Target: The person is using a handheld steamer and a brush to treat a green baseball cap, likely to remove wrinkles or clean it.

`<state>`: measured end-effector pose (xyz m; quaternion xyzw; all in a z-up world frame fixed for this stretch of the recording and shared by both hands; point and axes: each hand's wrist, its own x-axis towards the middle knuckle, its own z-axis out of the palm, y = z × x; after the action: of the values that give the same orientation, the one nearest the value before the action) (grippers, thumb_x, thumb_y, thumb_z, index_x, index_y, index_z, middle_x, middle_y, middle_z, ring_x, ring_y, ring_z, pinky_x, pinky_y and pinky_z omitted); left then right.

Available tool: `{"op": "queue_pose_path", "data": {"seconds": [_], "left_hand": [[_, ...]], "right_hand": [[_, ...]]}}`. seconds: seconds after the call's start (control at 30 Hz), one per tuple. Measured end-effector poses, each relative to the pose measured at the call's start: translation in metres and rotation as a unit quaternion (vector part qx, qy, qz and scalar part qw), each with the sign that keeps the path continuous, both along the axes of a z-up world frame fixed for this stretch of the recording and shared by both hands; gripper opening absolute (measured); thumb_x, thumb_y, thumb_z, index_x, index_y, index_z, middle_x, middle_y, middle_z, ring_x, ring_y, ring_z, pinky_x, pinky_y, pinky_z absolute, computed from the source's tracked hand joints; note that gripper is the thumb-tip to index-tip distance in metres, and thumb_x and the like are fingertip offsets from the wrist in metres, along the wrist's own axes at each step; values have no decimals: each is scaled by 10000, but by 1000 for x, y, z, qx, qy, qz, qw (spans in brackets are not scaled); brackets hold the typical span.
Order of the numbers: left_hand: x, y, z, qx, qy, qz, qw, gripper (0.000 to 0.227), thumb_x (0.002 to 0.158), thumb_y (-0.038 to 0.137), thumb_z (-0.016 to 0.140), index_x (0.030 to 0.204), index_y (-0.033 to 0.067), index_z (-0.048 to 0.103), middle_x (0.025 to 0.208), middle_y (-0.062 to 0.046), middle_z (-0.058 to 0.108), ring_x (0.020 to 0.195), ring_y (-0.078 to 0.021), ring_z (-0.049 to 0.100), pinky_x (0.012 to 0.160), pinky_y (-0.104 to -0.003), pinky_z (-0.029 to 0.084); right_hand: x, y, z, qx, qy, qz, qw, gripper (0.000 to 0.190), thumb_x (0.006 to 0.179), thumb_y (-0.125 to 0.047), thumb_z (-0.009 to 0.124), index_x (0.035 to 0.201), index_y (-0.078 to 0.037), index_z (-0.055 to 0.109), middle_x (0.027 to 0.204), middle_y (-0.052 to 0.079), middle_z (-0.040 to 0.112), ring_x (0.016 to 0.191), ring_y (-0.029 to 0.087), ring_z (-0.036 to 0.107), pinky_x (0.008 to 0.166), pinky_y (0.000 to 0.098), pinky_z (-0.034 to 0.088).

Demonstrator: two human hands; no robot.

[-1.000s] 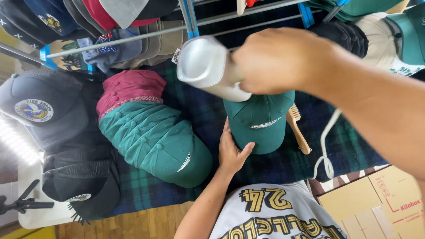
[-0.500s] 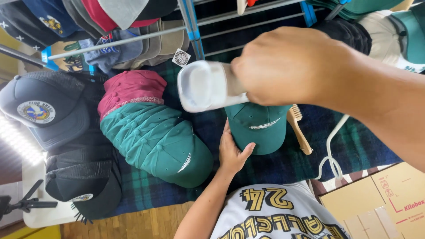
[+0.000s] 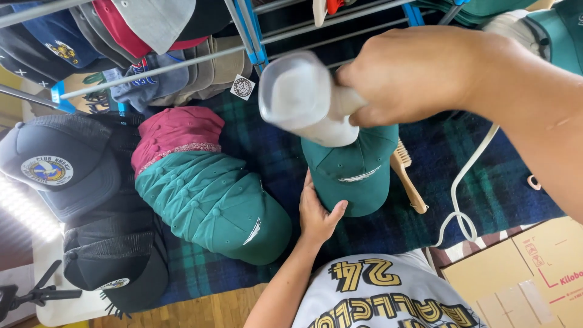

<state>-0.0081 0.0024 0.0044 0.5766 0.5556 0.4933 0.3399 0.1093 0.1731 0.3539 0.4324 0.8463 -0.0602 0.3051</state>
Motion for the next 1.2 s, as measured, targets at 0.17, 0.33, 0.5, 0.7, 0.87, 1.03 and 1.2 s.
{"op": "queue_pose_path", "data": {"seconds": [0.17,0.33,0.5,0.7,0.87,1.03,1.2], "left_hand": [[0,-1,-4,3,25,8,1000,879,843,701,602,1262,-62,475,1596,-330,336,1473,-434,406,1033,-513,497],[1,-1,-1,-10,24,4,1000,884,842,706,598,1317,-29,464,1612,-295,336,1474,-424,411,1028,-520,496],[1,-1,-3,-10,27,6,1000,884,841,688,608,1347,-22,461,1616,-285,337,1467,-419,424,1039,-517,483],[1,-1,-1,6,26,5,1000,852,853,682,608,1257,-56,475,1600,-313,346,1481,-430,398,1018,-514,504],[1,-1,-4,10,27,11,1000,829,863,658,619,1268,-51,473,1595,-303,359,1465,-436,422,1009,-514,507],[1,-3,0,-13,20,9,1000,854,843,670,619,1292,-42,471,1597,-301,358,1476,-427,406,994,-518,515],[2,-1,-3,12,24,3,1000,850,870,652,618,1311,-56,459,1588,-304,366,1450,-439,440,1016,-515,508]], "right_hand": [[13,28,-20,17,69,-115,991,396,849,-541,680,1076,-220,721,825,136,736,748,337,676,668,438,492],[20,54,-45,10,152,-117,981,411,899,-448,701,1153,-126,712,867,134,764,789,309,707,734,430,521],[27,42,-27,2,94,-120,988,436,861,-527,675,1107,-169,713,814,133,783,791,337,711,743,432,515],[53,26,-25,4,53,-146,988,399,902,-544,652,1211,-296,695,760,59,777,754,233,687,744,361,510],[81,45,-47,21,102,-179,978,284,985,-460,624,1119,-224,708,643,75,799,766,240,730,821,376,499],[98,24,-45,15,69,-248,966,353,903,-535,690,1071,-240,783,669,45,857,787,194,770,826,338,511],[110,23,-51,23,67,-268,961,361,943,-553,652,1101,-261,792,734,43,871,779,192,783,836,354,527]]}}
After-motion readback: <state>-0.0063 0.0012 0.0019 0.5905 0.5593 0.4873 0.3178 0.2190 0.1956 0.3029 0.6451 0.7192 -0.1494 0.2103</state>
